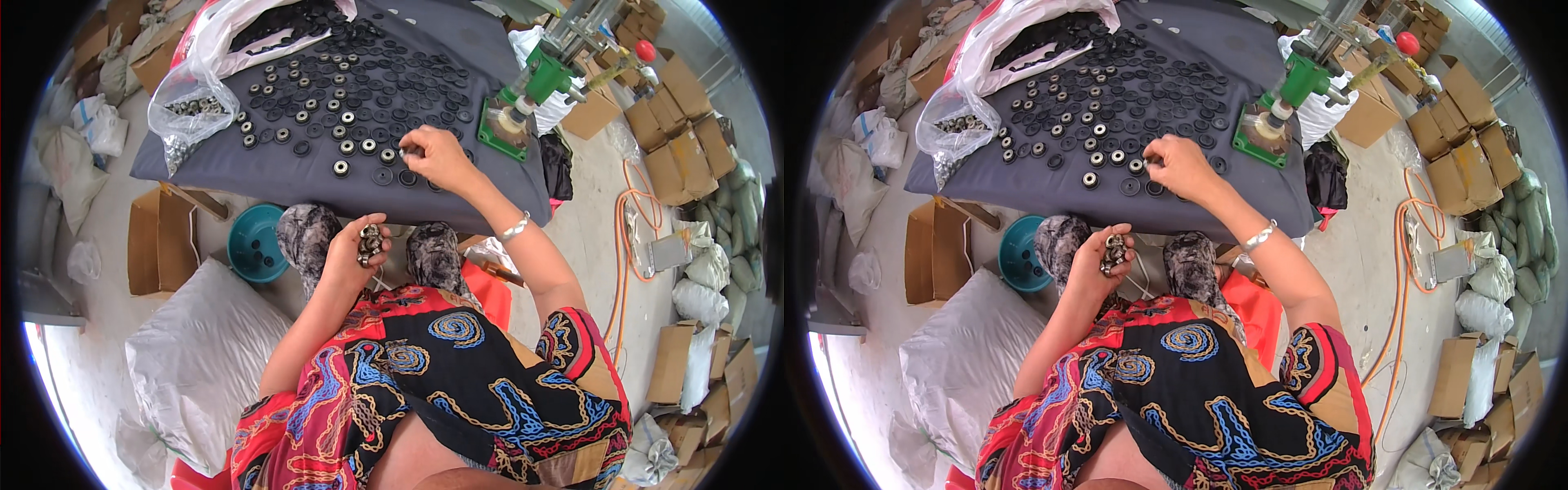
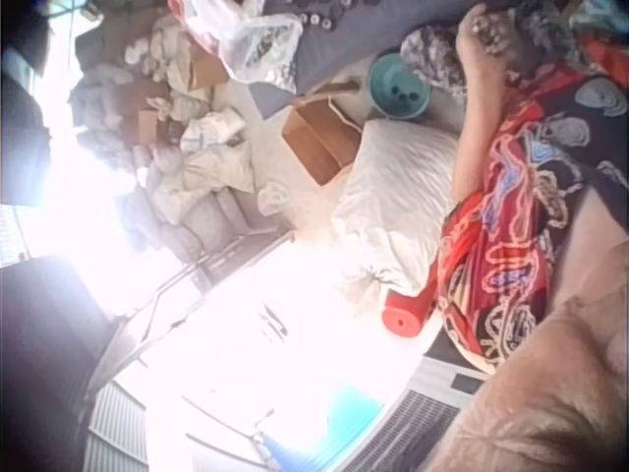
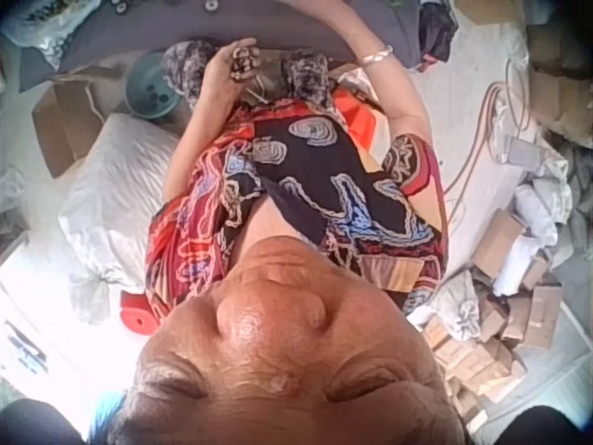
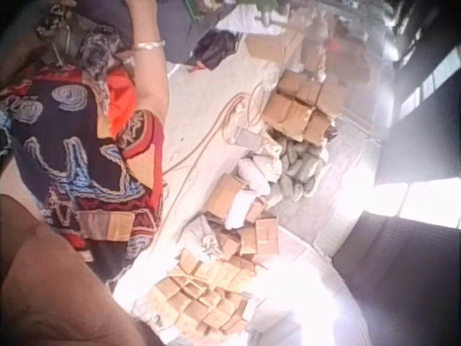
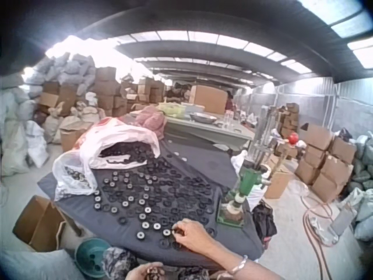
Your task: The person repeatedly picks small metal components and black rubber washers from a table, inserts the metal pieces into the washers, and places the assembled units back on the table. The person also transfers some metal components from a plastic bag into their hand and occasionally moves items into a blue bowl.
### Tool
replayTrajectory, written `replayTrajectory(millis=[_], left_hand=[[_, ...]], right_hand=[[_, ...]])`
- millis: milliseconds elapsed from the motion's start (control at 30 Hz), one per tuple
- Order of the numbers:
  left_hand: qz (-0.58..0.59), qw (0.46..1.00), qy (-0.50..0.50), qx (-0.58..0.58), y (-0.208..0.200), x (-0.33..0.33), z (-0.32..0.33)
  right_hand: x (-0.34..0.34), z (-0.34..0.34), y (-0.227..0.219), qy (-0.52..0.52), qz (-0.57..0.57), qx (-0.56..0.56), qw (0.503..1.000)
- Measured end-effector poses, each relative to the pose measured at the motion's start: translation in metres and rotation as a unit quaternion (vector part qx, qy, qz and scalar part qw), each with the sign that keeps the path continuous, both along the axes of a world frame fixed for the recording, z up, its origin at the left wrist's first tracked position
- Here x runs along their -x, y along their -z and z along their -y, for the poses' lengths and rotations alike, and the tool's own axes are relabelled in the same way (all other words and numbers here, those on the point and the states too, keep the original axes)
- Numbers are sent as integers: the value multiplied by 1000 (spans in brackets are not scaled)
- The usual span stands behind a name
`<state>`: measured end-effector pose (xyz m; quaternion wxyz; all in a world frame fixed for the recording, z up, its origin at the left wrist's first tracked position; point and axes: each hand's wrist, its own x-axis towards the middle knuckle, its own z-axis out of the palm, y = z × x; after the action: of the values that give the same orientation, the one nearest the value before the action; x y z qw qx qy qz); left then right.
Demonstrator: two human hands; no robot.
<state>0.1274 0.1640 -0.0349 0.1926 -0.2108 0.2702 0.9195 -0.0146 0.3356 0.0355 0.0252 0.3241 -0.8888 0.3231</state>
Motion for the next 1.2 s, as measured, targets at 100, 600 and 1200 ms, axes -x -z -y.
replayTrajectory(millis=[100, 600, 1200], left_hand=[[15, 1000, -22, 14, -5, 0, 3], [-76, 997, 9, -3, 5, 0, 9], [-106, 991, 85, 18, -8, -7, -15]], right_hand=[[27, 2, 14, 23, -46, -40, 998], [42, 15, 19, -7, -57, -154, 986], [-80, -4, 18, -154, 225, 123, 954]])
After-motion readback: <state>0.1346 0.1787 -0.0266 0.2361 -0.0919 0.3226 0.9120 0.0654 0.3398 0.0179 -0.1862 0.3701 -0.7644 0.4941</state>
